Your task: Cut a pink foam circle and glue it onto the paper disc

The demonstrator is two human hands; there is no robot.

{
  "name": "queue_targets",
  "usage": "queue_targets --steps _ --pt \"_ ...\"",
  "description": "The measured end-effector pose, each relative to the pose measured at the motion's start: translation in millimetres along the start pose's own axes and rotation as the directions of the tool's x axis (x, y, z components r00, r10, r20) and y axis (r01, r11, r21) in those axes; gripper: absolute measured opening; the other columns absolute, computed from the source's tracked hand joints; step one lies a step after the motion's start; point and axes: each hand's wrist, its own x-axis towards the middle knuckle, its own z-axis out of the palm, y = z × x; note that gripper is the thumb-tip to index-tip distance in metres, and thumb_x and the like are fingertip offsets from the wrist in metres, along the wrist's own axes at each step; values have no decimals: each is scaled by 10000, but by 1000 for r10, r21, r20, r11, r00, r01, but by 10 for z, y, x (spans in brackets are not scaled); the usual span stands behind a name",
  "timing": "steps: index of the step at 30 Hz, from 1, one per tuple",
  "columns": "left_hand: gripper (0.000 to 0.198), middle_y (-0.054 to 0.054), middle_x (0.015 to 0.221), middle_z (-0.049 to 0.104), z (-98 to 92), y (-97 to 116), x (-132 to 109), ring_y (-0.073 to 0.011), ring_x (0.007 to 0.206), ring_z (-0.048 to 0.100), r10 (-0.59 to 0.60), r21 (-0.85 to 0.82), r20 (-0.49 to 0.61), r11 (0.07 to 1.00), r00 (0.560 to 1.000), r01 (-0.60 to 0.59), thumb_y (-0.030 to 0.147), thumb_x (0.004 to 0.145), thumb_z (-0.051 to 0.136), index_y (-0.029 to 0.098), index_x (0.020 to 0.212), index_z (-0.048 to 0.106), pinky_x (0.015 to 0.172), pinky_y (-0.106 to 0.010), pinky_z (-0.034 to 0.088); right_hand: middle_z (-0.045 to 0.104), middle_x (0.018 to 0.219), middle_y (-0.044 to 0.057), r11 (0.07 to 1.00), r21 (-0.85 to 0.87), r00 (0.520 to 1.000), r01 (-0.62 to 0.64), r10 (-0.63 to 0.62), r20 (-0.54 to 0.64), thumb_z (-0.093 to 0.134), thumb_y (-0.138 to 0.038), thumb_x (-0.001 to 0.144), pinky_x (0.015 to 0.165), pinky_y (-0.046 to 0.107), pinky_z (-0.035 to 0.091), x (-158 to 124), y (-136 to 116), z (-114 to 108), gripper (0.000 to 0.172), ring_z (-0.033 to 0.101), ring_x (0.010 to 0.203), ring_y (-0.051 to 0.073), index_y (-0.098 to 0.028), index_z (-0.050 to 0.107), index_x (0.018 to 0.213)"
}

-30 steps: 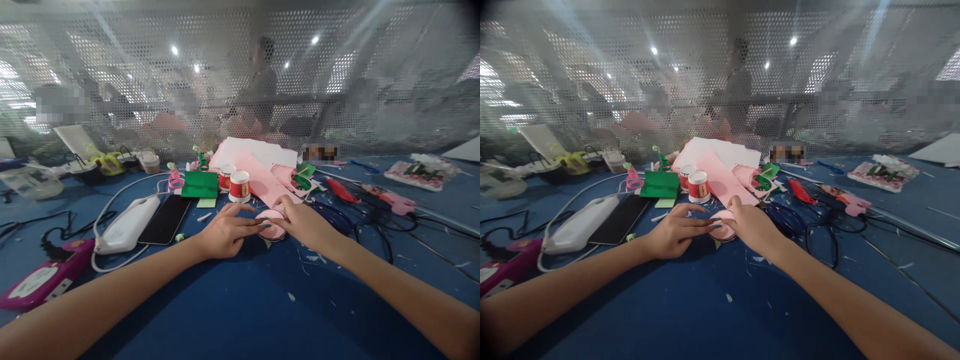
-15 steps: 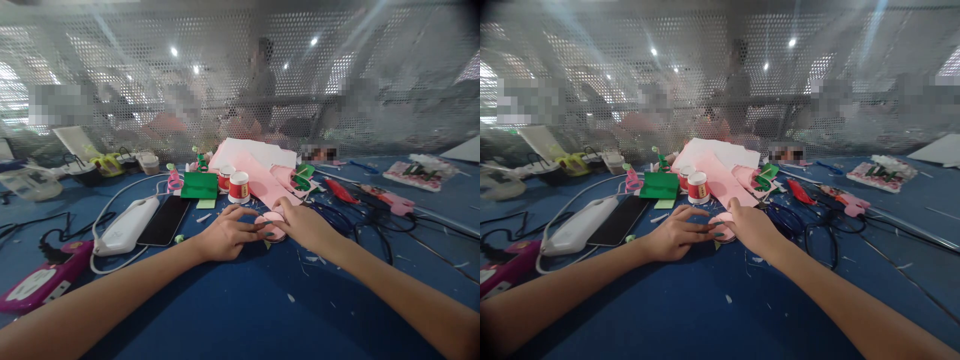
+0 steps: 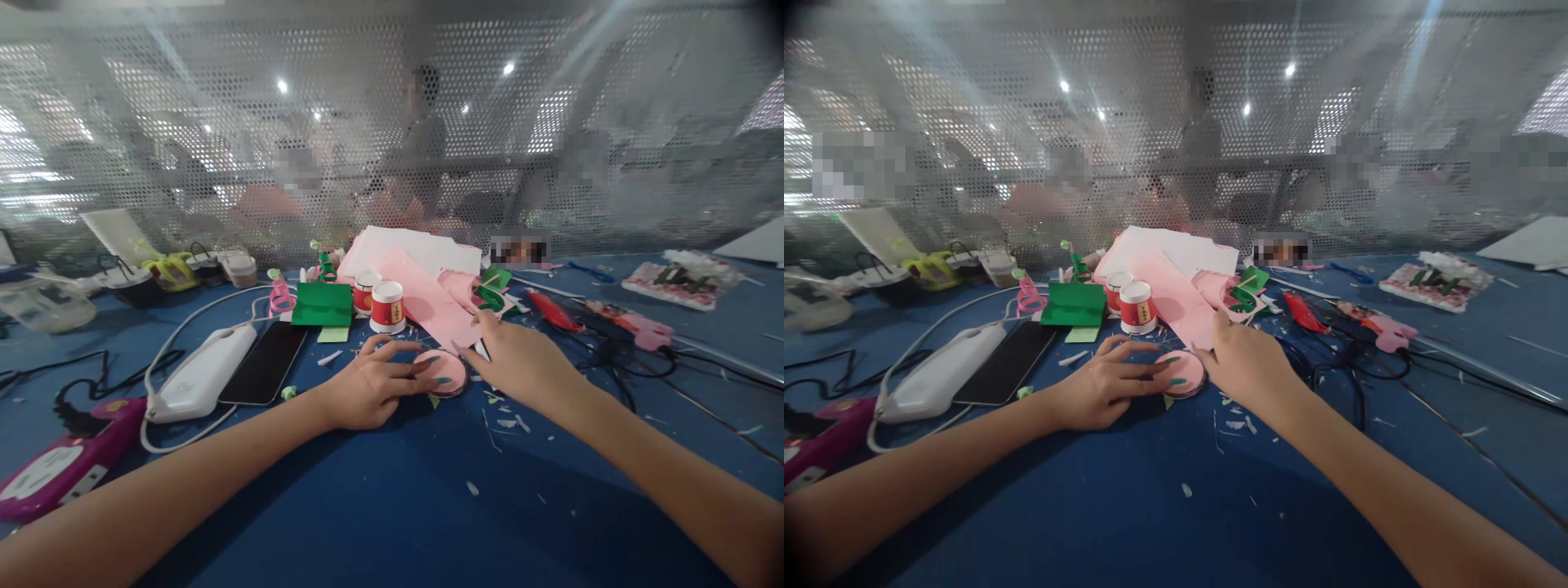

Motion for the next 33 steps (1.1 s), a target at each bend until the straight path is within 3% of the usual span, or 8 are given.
queue_targets --steps 4,7,11,16,23,26,30,33 --pt "725 -106 1405 421 27 -9 10 -328 1293 312 -156 -69 -86 986 984 150 233 757 518 213 1425 238 1019 -521 284 655 711 143 990 18 989 -142 143 -41 354 -359 903 460 288 304 9 108 -36 296 637 645 263 -113 500 978" --pt "920 -186 1420 352 88 35 71 -380 1288 291 -331 -141 -70 937 941 319 451 714 610 155 1441 131 1010 -573 281 628 642 132 982 78 984 -173 175 -16 339 -304 894 444 288 264 12 134 -22 247 606 579 234 -130 515 885" --pt "1053 -196 1316 441 168 166 191 -393 1233 352 -493 -239 -47 850 869 469 507 630 671 160 1436 89 959 -617 318 628 661 107 949 252 981 -191 195 10 363 -256 845 473 285 280 7 144 -17 172 591 606 223 -157 503 849" --pt "1030 -179 1270 449 191 254 271 -373 1194 383 -539 -281 -79 819 839 500 461 613 698 159 1414 126 949 -596 343 637 730 101 865 460 978 -201 206 38 378 -302 833 543 280 340 12 177 -29 156 601 677 226 -181 475 841" --pt "1042 -167 1194 463 154 270 231 -335 1117 453 -556 -313 -127 808 821 499 407 580 728 126 1390 135 971 -541 354 636 719 60 721 676 967 -155 249 -43 431 -341 822 651 309 413 44 189 83 150 608 715 220 -199 481 816" --pt "1040 -163 1216 454 92 261 178 -335 1133 439 -479 -238 -249 873 842 426 400 594 714 137 1394 104 975 -531 356 633 711 44 545 831 954 -109 293 -67 477 -415 814 663 325 444 59 170 158 216 614 706 212 -199 487 825" --pt "977 -178 1249 426 37 195 92 -358 1164 392 -294 -6 -462 944 837 329 383 616 688 151 1381 126 977 -560 328 661 869 89 86 996 983 -30 186 14 528 -559 771 763 342 490 58 59 211 401 639 835 207 -173 517 878" --pt "961 -186 1234 427 58 158 57 -366 1169 386 -163 107 -553 959 817 264 350 631 671 160 1381 102 963 -588 322 672 960 112 -38 995 995 -91 45 92 644 -564 673 799 357 501 23 -75 186 489 641 902 223 -158 562 932"
